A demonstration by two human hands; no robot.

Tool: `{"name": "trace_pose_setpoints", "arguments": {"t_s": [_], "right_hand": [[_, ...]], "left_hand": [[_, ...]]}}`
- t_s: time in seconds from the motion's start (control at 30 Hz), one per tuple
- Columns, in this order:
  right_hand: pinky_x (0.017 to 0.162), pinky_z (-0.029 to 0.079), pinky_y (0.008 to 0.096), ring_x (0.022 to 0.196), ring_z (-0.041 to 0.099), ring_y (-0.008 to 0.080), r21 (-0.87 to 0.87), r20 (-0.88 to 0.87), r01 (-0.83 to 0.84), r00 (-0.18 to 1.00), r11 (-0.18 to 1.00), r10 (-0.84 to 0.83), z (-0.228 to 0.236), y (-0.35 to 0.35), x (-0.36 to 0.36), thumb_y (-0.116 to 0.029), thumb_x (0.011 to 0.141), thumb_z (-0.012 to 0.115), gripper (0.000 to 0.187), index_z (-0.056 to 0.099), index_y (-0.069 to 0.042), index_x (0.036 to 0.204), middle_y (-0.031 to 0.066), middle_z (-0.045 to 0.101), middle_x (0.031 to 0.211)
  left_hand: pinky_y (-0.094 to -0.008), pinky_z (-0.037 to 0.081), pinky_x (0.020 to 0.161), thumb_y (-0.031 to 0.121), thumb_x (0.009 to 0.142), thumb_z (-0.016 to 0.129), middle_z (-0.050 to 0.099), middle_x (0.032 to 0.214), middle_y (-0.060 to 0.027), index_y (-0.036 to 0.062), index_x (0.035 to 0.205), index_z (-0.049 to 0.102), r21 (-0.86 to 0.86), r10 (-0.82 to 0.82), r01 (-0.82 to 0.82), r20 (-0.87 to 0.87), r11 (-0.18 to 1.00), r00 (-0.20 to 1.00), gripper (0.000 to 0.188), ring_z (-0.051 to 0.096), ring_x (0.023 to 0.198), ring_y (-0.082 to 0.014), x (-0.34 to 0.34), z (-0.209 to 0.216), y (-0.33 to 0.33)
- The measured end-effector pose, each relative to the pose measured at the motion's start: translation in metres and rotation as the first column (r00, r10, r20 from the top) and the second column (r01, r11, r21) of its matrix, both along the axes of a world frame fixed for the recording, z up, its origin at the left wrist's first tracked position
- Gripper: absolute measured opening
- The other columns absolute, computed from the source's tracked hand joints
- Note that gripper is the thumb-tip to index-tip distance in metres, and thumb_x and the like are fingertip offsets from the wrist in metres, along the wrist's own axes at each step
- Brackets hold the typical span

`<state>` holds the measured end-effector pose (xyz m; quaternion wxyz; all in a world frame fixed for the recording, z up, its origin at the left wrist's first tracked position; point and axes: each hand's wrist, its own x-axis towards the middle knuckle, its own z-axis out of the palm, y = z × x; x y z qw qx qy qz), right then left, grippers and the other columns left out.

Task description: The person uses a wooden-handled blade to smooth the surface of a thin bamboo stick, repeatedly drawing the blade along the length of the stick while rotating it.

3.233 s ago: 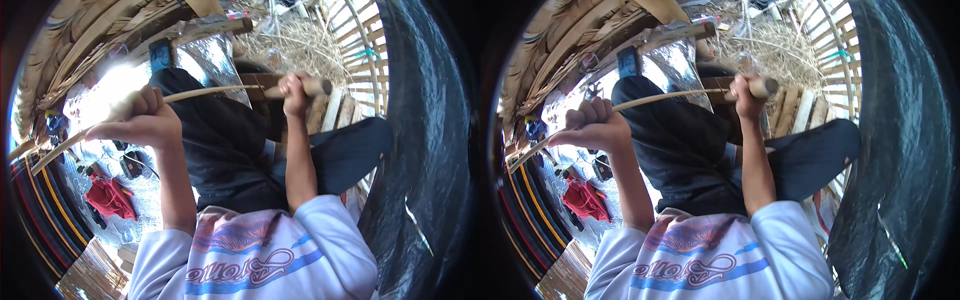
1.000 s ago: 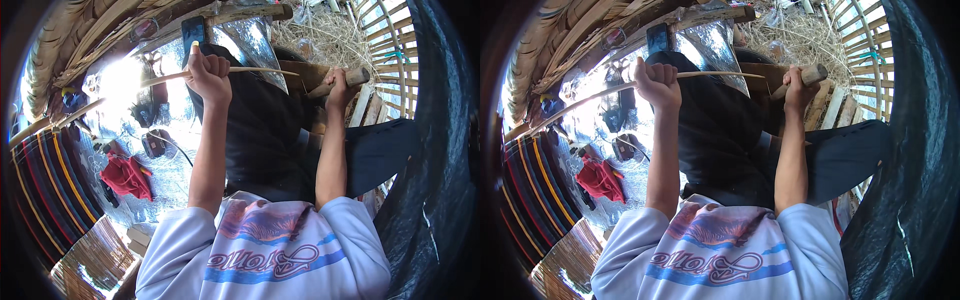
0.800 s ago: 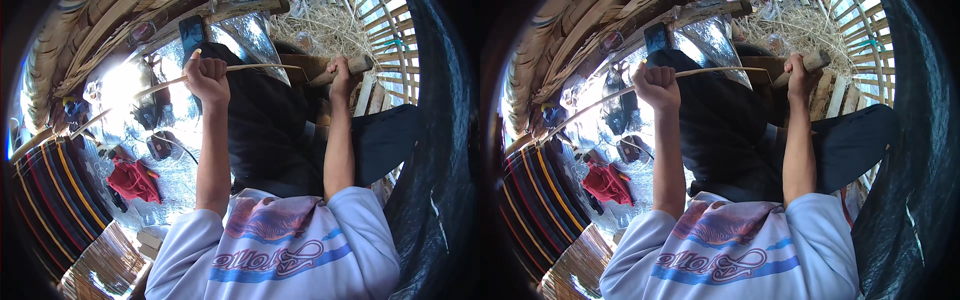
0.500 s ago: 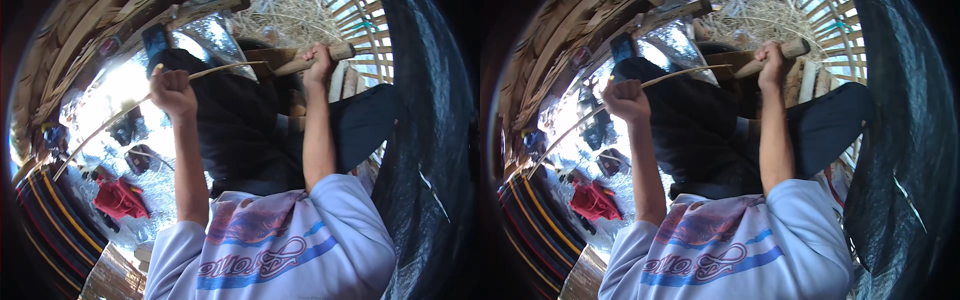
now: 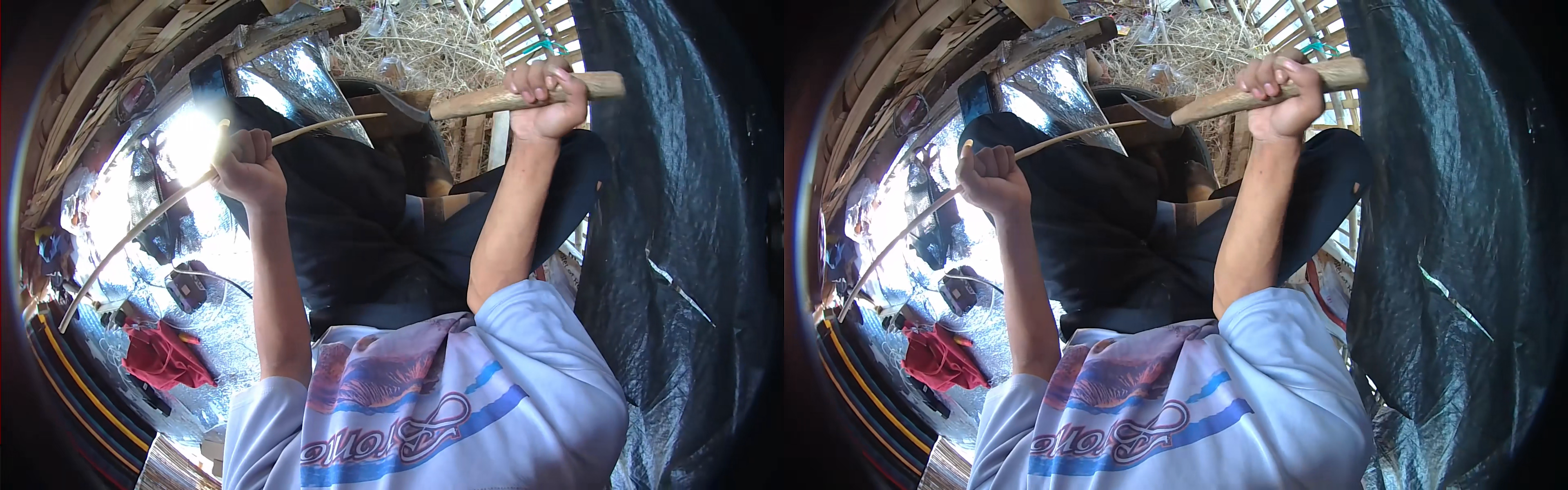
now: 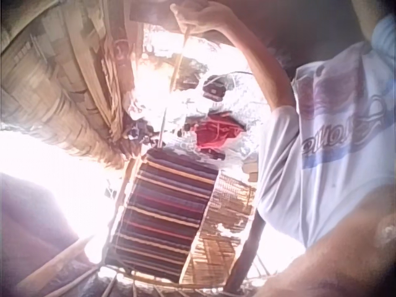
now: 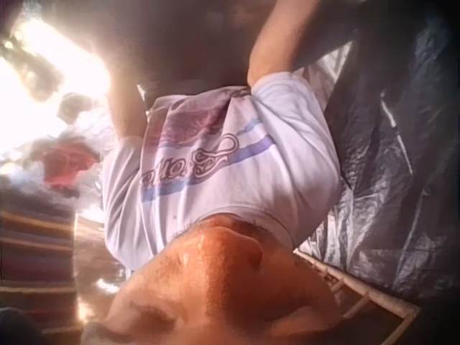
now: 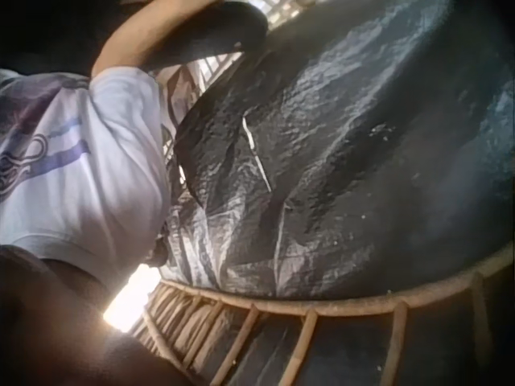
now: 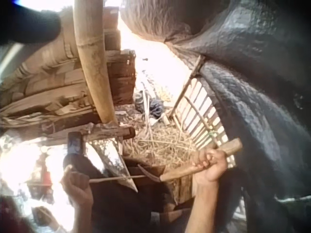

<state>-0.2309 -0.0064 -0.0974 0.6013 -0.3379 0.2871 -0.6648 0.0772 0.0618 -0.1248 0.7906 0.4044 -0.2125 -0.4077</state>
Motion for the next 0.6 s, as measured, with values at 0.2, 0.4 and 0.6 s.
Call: {"name": "trace_pose_setpoints", "arguments": {"t_s": [0.2,0.4,0.6], "right_hand": [[0.053,0.032,0.0265,0.044,0.028,0.0087,-0.160,0.084,0.028,0.996,0.987,-0.015,0.044,0.002,-0.023,-0.026,0.071,0.049,0.021,0.037,-0.015,0.058,-0.0043,0.029,0.047],[0.053,0.033,0.0315,0.045,0.032,0.0138,-0.088,0.011,0.041,0.999,0.995,-0.040,0.024,-0.010,-0.004,-0.027,0.072,0.048,0.020,0.039,-0.014,0.059,-0.0009,0.033,0.048],[0.045,0.035,0.0269,0.045,0.039,0.0120,0.197,0.013,0.070,0.997,0.978,-0.074,-0.065,-0.018,0.056,-0.007,0.070,0.053,0.010,0.044,-0.007,0.065,0.0027,0.038,0.051]], "left_hand": [[-0.0268,0.013,0.041,0.013,0.085,0.045,0.015,0.043,0.0040,0.0160,0.052,0.018,-0.056,-0.030,0.030,0.003,0.998,1.000,0.043,0.009,0.040,-0.0075,0.003,-0.007,0.004],[-0.0261,0.012,0.039,0.008,0.085,0.045,0.017,0.042,0.0038,0.0139,0.050,0.020,-0.131,-0.011,0.011,0.003,0.991,1.000,0.044,0.011,0.037,-0.0062,0.003,-0.010,0.010],[-0.0250,0.011,0.038,0.001,0.086,0.044,0.020,0.042,0.0045,0.0112,0.049,0.025,-0.191,-0.031,0.028,-0.015,0.981,0.999,0.043,0.012,0.036,-0.0044,-0.004,-0.008,0.011]]}}
